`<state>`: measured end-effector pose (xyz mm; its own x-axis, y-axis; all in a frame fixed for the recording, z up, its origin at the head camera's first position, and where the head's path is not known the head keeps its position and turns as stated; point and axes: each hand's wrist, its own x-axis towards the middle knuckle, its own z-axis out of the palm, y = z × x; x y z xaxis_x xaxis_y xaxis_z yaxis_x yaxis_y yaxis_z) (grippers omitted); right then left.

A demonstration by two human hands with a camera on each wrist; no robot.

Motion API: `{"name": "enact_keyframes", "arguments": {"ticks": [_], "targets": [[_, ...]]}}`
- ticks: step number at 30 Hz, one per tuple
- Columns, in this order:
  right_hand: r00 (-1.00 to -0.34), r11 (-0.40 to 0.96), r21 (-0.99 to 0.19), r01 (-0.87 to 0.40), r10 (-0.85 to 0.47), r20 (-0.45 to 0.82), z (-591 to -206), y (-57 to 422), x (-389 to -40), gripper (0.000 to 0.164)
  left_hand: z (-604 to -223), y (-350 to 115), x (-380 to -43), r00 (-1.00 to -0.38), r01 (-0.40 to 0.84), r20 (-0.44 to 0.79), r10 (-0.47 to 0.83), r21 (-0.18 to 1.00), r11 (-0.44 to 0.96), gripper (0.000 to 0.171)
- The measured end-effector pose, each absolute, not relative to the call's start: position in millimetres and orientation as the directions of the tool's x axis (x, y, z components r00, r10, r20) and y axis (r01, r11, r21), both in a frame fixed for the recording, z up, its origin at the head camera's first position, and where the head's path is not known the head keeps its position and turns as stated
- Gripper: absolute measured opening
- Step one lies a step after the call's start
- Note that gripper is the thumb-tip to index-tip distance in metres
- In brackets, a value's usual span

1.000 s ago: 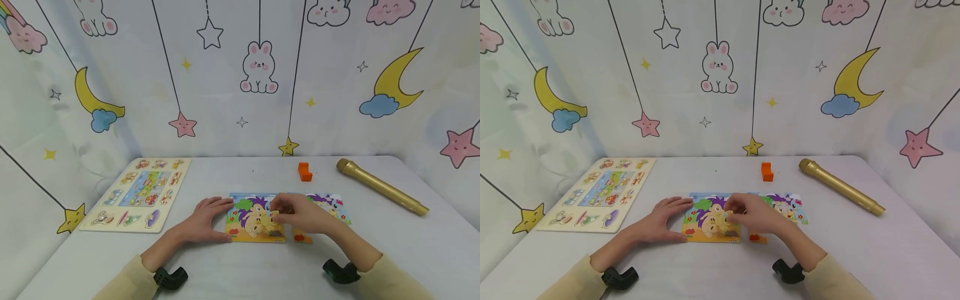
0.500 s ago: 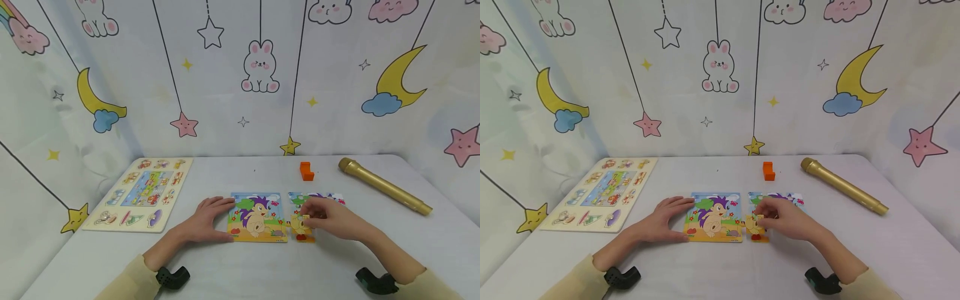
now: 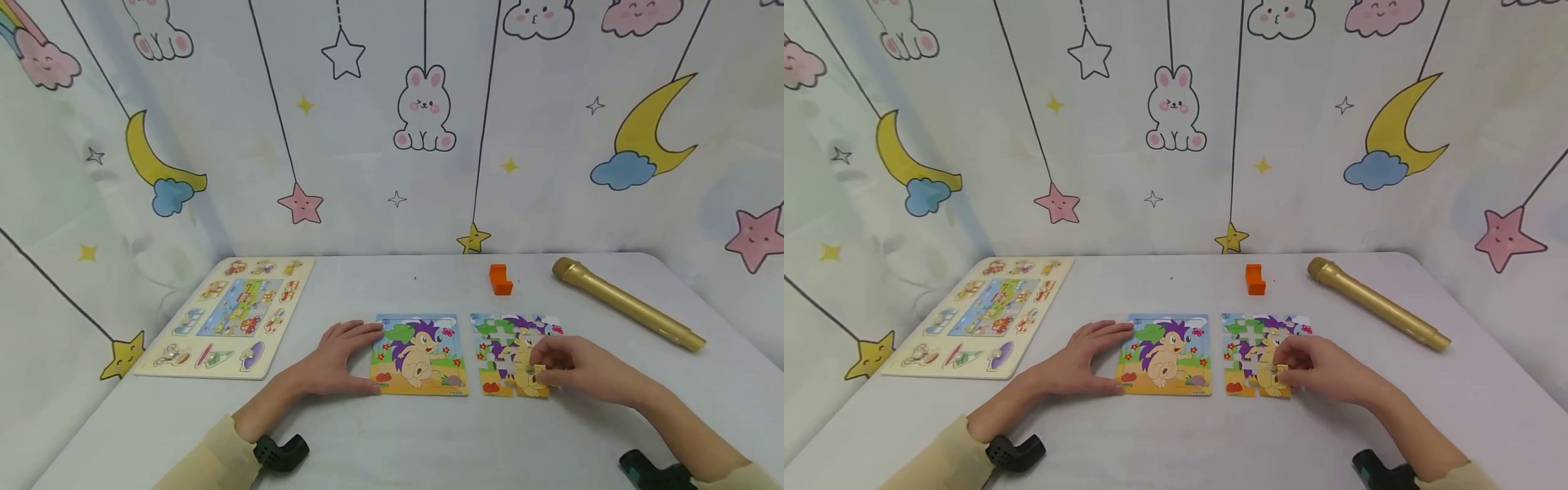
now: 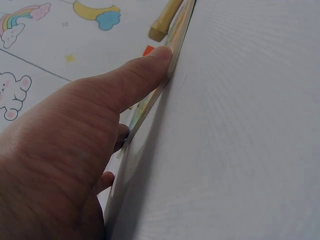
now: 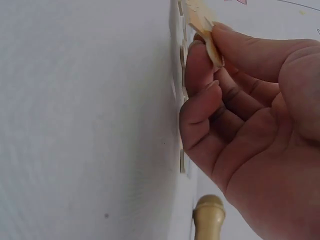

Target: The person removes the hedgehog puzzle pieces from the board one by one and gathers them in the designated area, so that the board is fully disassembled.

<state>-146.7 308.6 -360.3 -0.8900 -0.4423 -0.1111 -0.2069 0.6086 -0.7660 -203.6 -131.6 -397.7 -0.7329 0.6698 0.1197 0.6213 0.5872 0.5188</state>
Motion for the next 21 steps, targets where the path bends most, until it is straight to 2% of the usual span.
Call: {"name": "enact_keyframes", "arguments": {"ticks": [5,21], "targets": [[-0.89,0.603,-0.778,-0.174,-0.435,-0.139,-364.3,314.5,-145.4,0.021,-398.5,-130.1,-204.3,-0.726,0.625,0.117,0.678,0.523,0.579,0.088],[-0.912,0.679,-0.691,-0.248,-0.403,-0.069,-366.0,308.2,-142.5,0.019,-398.1,-131.3,-204.0,-0.728,0.625,0.122,0.674,0.521,0.581,0.087]]}}
